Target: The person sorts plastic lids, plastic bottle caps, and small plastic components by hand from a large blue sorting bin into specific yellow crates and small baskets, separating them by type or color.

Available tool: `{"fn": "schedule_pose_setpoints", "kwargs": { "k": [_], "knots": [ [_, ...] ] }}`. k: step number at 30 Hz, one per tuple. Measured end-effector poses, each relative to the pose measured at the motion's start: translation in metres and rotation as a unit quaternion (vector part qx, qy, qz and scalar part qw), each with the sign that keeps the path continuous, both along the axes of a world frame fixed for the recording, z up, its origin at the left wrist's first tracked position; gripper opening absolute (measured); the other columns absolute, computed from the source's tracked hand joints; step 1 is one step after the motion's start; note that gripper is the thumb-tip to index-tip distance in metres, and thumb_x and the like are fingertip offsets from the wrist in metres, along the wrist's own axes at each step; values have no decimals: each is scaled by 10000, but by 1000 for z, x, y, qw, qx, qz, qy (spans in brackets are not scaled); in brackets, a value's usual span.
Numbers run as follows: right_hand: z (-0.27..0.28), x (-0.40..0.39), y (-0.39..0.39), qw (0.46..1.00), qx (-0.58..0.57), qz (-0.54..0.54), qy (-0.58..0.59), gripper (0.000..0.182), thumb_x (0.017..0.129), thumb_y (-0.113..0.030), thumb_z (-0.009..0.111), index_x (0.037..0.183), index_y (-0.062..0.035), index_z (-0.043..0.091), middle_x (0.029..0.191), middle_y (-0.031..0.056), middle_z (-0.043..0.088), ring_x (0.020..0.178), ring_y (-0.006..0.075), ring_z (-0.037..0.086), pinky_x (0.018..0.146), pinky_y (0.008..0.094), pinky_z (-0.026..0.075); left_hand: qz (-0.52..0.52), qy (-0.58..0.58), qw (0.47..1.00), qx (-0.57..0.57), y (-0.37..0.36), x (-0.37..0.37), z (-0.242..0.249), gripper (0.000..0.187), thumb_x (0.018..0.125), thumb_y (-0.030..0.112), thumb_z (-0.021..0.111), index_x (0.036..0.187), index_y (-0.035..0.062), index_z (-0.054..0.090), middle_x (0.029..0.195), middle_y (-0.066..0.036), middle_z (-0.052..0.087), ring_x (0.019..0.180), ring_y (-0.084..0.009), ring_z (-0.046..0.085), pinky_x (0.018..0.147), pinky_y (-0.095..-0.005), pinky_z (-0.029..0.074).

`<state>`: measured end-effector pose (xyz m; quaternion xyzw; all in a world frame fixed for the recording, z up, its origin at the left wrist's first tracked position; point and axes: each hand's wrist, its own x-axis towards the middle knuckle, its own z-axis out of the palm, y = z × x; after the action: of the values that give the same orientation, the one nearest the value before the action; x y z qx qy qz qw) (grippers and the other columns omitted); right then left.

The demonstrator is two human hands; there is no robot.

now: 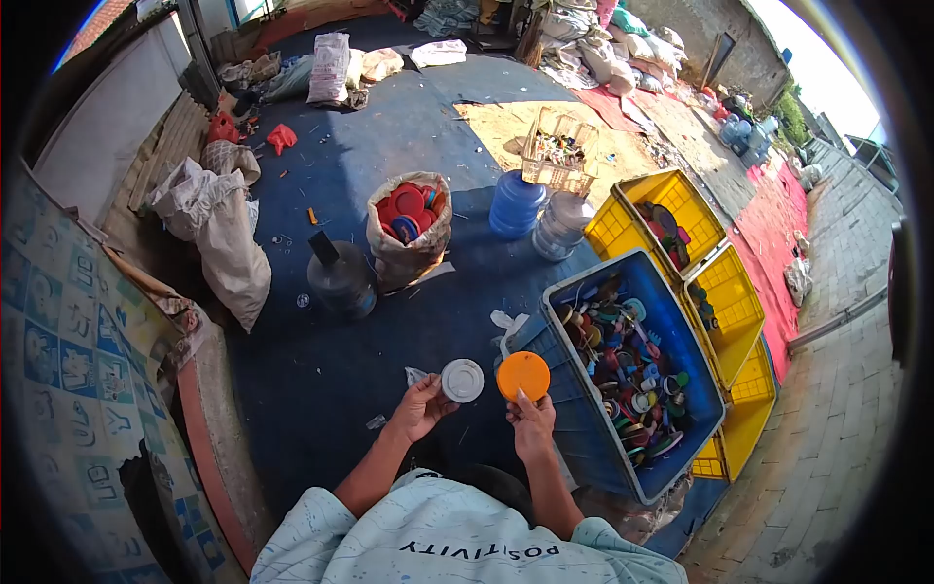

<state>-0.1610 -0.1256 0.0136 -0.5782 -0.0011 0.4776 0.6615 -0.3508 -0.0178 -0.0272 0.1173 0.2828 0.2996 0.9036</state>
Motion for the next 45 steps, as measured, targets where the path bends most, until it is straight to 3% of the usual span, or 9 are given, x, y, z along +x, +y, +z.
{"fn": "schedule_pose_setpoints", "kwargs": {
  "k": [5, 9, 18, 21, 27, 36, 38, 40, 45],
  "knots": [
    [5, -19, 61, 999, -7, 52, -16, 329, 896, -150, 646, 1148, -84, 444, 904, 25, 567, 729, 91, 579, 650, 253, 468, 89, -11, 996, 19, 43, -45, -10, 82, 957, 189, 541, 946, 125, 590, 995, -40, 641, 931, -190, 630, 805, -385, 551],
    [-9, -3, 106, 999, -6, 45, -16, 343, 907, -124, 626, 1188, -64, 439, 912, 23, 574, 706, 72, 576, 618, 222, 475, 120, -11, 993, -19, 78, -34, -14, 93, 958, 184, 538, 917, 131, 603, 988, -46, 648, 926, -199, 629, 795, -395, 544],
    [-52, 84, 242, 999, 4, 42, -9, 360, 916, -170, 618, 1213, -72, 439, 920, 31, 566, 704, 83, 558, 626, 233, 449, 114, -4, 993, -11, 212, 53, -26, 118, 956, 197, 539, 924, 116, 619, 983, -55, 658, 904, -208, 630, 782, -398, 535],
    [-48, 135, 302, 999, 34, 31, -10, 416, 892, -153, 648, 1226, -50, 423, 875, 30, 565, 680, 87, 558, 599, 217, 445, 104, 12, 995, -7, 270, 104, -28, 132, 952, 208, 546, 1013, 116, 620, 1019, -48, 651, 930, -202, 621, 792, -396, 526],
    [-24, 253, 367, 987, 122, -86, -54, 442, 872, -135, 669, 1230, -25, 433, 757, 12, 544, 597, 82, 504, 558, 216, 406, -86, -1, 996, 28, 371, 239, 14, 263, 936, 223, 573, 1183, 132, 569, 1106, -29, 627, 1002, -186, 593, 834, -390, 503],
    [-69, 331, 365, 932, 23, -357, 50, 275, 881, -134, 643, 1098, -84, 482, 707, -22, 469, 591, 69, 448, 569, 244, 382, -314, 18, 949, -37, 476, 416, -45, 202, 920, 263, 601, 1075, 135, 583, 1031, -11, 627, 974, -183, 590, 868, -402, 475],
    [-78, 338, 383, 915, 4, -397, 77, 266, 883, -131, 638, 1098, -85, 489, 715, -19, 471, 603, 72, 451, 579, 250, 385, -356, 51, 931, -64, 491, 455, -36, 164, 929, 265, 591, 1026, 134, 577, 977, -7, 615, 945, -174, 588, 863, -399, 473],
    [-69, 347, 403, 895, 2, -433, 104, 268, 884, -129, 635, 1111, -84, 500, 725, -18, 472, 614, 82, 454, 592, 252, 390, -407, 30, 911, -53, 518, 485, -38, 146, 937, 262, 581, 1004, 133, 572, 971, -6, 611, 946, -171, 588, 857, -396, 475],
    [-14, 388, 462, 886, 5, -463, 21, 375, 850, -146, 681, 1157, -66, 481, 788, -7, 531, 619, 61, 488, 568, 222, 414, -472, 38, 880, -31, 576, 562, -14, 116, 954, 240, 555, 977, 127, 561, 954, -6, 612, 913, -163, 596, 845, -382, 479]
  ]
}}
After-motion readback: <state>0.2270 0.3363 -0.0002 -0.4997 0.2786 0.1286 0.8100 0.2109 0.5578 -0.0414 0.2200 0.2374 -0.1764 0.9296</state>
